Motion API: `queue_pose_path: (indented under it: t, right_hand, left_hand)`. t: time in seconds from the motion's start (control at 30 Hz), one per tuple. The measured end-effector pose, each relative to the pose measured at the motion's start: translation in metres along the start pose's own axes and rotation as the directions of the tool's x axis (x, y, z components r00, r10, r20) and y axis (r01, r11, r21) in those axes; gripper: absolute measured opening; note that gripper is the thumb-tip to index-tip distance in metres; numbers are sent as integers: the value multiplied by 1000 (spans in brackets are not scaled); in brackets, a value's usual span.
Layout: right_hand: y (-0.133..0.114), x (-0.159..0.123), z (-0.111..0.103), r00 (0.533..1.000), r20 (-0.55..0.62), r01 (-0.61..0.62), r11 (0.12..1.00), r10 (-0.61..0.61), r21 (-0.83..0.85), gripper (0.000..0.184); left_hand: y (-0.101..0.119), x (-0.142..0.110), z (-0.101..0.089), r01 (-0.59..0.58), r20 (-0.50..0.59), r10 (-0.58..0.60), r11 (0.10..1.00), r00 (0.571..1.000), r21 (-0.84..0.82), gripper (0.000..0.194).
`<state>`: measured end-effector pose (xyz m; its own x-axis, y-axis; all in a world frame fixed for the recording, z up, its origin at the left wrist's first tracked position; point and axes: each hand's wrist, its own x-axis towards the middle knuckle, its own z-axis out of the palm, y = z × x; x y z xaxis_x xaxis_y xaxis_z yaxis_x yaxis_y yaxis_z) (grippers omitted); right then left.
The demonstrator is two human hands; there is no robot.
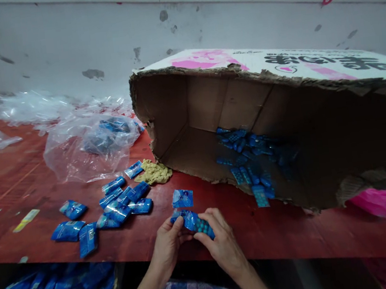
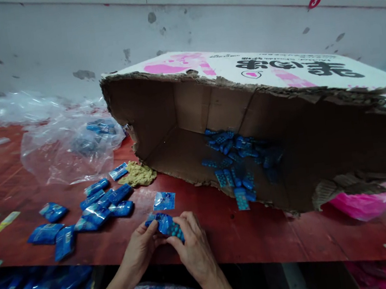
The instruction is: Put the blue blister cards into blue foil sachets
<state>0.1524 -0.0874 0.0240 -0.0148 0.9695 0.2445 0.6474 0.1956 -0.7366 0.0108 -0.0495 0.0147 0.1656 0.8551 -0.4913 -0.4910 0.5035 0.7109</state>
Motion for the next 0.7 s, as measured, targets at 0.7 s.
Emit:
queue_pose_path:
  t: [0.7]
  right_hand:
    - [21,-6,23,952,150,-253,414,266,875,37]
  left_hand:
    - [4,-9,2,240,104,-225,956,969,-167,16]
